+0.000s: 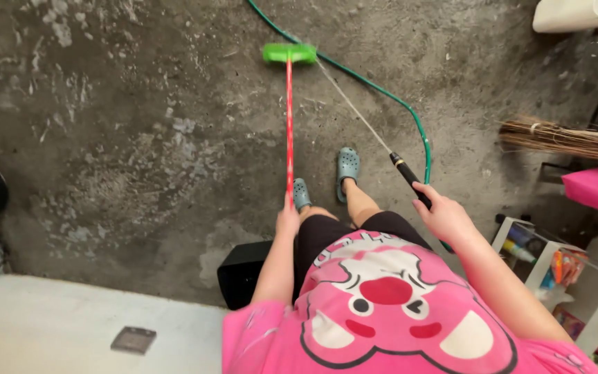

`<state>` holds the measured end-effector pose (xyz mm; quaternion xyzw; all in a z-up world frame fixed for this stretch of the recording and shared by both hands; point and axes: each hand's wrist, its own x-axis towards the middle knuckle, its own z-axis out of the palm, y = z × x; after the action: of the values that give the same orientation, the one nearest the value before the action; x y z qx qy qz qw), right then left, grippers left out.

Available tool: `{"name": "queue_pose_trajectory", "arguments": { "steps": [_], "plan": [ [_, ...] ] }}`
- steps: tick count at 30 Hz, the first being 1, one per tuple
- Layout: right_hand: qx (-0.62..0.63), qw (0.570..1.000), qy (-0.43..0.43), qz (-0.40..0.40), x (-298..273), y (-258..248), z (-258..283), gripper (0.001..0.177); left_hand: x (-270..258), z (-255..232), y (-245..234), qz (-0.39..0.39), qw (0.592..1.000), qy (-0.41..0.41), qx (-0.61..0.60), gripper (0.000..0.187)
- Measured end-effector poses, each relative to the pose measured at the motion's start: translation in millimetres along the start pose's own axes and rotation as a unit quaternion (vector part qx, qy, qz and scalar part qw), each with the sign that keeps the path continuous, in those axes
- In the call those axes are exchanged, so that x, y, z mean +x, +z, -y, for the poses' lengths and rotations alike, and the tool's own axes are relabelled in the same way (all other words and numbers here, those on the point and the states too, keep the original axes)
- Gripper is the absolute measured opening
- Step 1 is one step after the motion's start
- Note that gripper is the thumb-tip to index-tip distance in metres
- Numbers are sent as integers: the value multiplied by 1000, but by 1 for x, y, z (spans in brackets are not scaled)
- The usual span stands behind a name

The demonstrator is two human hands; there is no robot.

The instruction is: The person is scrubbing the floor with a brush and spraying it with water.

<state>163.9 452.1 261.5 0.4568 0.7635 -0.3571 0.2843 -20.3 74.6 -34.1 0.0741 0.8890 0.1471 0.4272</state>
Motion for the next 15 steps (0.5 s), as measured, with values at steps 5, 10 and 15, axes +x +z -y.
{"name": "queue_pose_trajectory", "arguments": {
  "steps": [5,10,15],
  "plan": [
    [16,999,40,14,-25,5,16,52,95,-47,-66,3,998,-2,62,59],
    [-1,998,61,13,-69,34,23,53,79,11,-145,5,995,96,7,57],
    [-34,997,67,-5,-113,70,39,50,-64,161,-187,43,995,83,33,58]
  ]
}}
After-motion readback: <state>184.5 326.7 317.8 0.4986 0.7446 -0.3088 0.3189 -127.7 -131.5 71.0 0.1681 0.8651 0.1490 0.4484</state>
